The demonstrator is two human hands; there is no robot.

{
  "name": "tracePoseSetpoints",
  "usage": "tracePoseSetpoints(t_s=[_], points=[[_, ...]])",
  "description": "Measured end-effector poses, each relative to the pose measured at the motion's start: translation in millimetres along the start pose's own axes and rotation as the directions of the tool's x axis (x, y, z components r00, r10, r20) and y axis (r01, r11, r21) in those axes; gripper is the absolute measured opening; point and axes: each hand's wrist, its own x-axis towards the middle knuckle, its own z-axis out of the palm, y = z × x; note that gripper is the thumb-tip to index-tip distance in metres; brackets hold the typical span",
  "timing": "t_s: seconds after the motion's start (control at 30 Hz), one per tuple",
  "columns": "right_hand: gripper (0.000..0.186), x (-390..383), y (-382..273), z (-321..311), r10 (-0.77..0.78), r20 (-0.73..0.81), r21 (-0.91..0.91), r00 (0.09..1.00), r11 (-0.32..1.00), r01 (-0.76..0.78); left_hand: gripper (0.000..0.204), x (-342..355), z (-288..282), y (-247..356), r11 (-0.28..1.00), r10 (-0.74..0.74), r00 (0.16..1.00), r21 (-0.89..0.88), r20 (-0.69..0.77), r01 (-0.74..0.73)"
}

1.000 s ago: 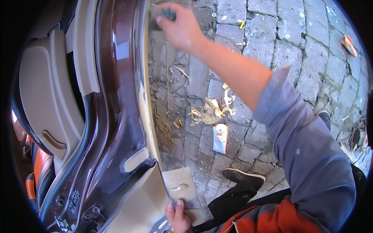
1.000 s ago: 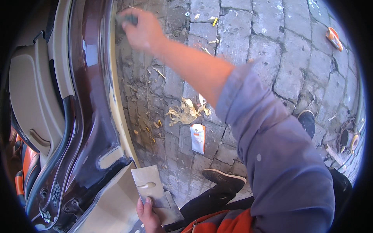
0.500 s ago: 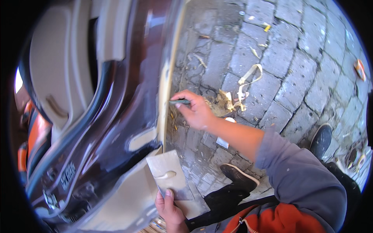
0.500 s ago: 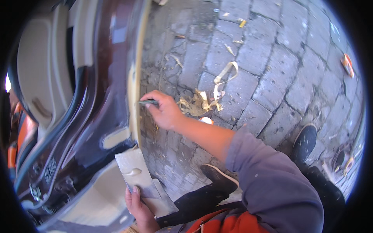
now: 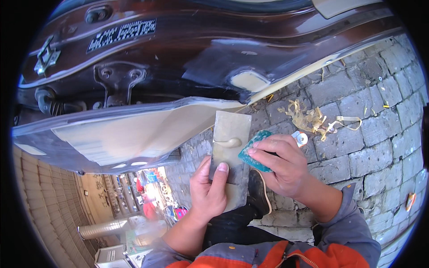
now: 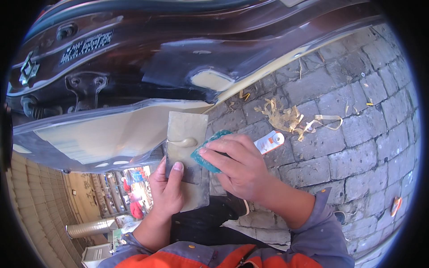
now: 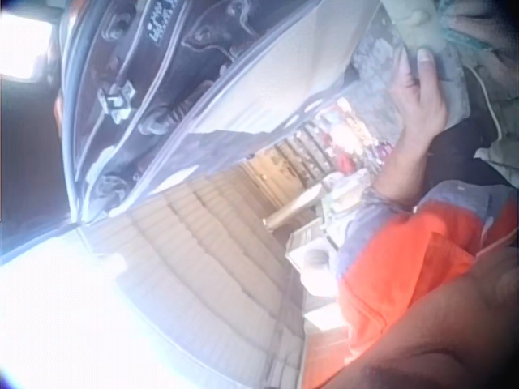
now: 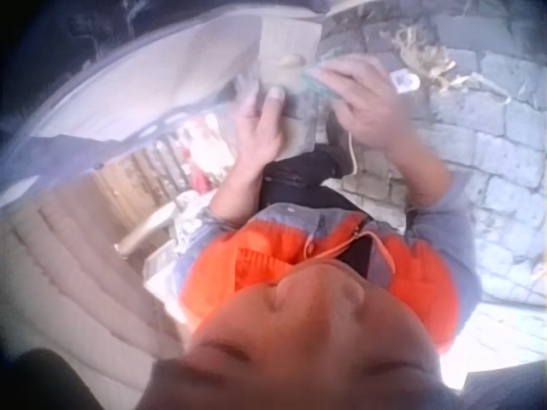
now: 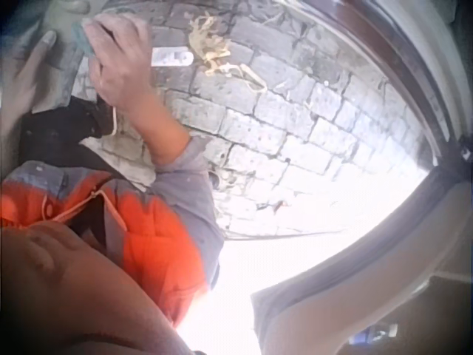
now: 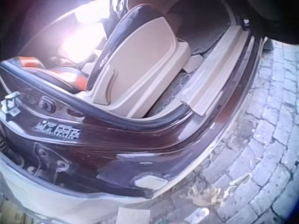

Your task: The person applies a beige filler to a damaged area on a car door using a putty knife, then smooths and levels the filler with a sanding block. The person works on the lower edge of the door, repeatedly applying and smoothing the material.

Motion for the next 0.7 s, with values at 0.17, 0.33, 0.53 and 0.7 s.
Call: tracePoseSetpoints(t_s=[0.17,0.33,0.53,0.7], points=[[0.050,-3,-2,14,-0.051,0.036,0.003,0.998,0.999,0.051,0.018,-13,-10,-2,0.998,-0.008,1.000,0.059,0.003,0.008],[0.046,-8,-3,30,-0.042,0.126,-0.004,0.991,0.999,0.043,0.019,-19,-21,-4,0.986,0.043,0.998,0.162,0.041,-0.049],[0.034,4,1,10,0.449,0.378,0.285,0.810,0.776,-0.563,0.022,-8,-49,-2,0.803,0.265,0.963,0.542,0.050,-0.248],[0.024,4,35,-6,0.766,0.360,0.731,0.532,0.123,-0.671,0.021,29,-90,3,0.732,0.394,0.903,0.535,0.173,-0.422]])
